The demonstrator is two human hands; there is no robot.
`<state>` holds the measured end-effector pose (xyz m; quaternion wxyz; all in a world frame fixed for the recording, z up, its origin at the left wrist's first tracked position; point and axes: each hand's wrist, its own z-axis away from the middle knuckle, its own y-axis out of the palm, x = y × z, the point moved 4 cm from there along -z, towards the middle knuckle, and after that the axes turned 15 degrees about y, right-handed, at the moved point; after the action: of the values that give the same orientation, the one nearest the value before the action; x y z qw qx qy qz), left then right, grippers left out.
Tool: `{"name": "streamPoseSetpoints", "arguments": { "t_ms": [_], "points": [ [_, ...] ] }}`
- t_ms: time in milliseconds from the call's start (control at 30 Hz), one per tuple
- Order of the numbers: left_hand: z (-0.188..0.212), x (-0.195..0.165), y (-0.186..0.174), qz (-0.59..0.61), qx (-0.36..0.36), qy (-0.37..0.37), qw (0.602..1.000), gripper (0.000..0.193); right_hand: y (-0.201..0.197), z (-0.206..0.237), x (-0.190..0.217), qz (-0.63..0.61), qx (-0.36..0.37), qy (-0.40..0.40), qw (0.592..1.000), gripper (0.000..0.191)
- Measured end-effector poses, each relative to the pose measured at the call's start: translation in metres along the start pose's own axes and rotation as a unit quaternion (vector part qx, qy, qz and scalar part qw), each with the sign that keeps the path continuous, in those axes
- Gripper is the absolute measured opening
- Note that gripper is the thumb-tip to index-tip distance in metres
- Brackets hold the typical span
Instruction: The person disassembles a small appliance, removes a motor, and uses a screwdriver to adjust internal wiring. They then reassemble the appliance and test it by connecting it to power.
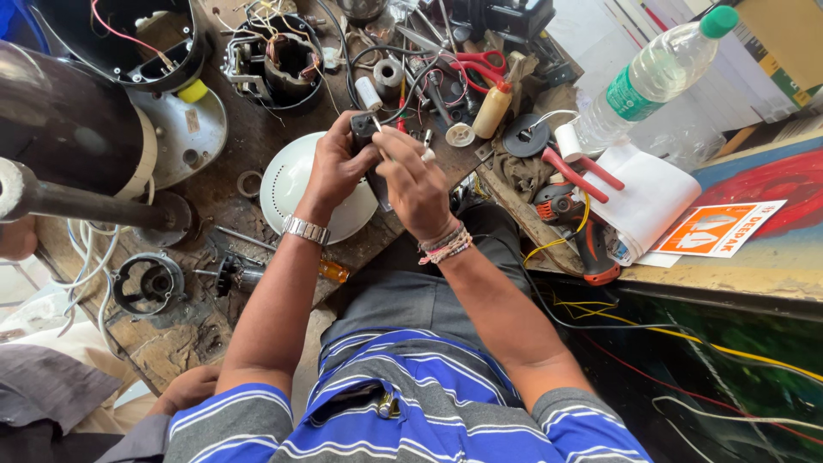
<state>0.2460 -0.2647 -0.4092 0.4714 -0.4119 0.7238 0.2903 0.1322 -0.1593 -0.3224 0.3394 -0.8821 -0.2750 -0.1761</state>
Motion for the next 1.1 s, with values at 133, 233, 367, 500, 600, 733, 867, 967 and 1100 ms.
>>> {"name": "streamPoseSetpoints", "arguments": {
  "t_ms": [133, 233, 367, 500, 600, 733, 867, 967, 1100],
  "points": [
    [0.003, 0.004, 0.000, 0.061, -0.021, -0.015, 0.998, 0.023, -0.002, 0.006, -0.006, -0.073, -0.010, 0.066, 0.995, 0.018],
    [0.002, 0.004, -0.001, 0.000, 0.001, 0.014, 1.000, 0.021, 0.001, 0.006, -0.012, -0.098, 0.013, 0.102, 0.990, 0.019],
    [0.000, 0.004, -0.001, 0.035, -0.001, -0.007, 0.999, 0.021, 0.004, 0.000, -0.014, -0.078, 0.025, 0.117, 0.990, 0.020],
    [0.001, 0.006, -0.001, 0.075, -0.009, -0.029, 0.997, 0.022, -0.004, -0.004, -0.014, -0.134, -0.050, 0.114, 0.983, 0.019],
    [0.001, 0.007, -0.002, 0.048, -0.004, -0.021, 0.999, 0.021, 0.000, -0.004, -0.017, -0.143, 0.025, 0.131, 0.981, 0.017],
    [0.000, 0.009, -0.003, 0.009, 0.012, -0.007, 1.000, 0.022, 0.000, -0.002, -0.017, -0.114, 0.010, 0.130, 0.985, 0.017],
    [0.000, 0.011, 0.001, 0.130, 0.002, -0.046, 0.990, 0.019, -0.003, -0.002, -0.019, -0.128, -0.023, 0.131, 0.983, 0.018],
    [-0.002, 0.005, 0.000, 0.101, 0.006, -0.007, 0.995, 0.022, 0.001, -0.003, -0.018, -0.125, -0.008, 0.124, 0.984, 0.017],
    [-0.002, 0.004, 0.004, 0.050, 0.023, -0.005, 0.999, 0.027, 0.002, 0.000, -0.024, -0.158, -0.059, 0.161, 0.973, 0.017]
  ]
}}
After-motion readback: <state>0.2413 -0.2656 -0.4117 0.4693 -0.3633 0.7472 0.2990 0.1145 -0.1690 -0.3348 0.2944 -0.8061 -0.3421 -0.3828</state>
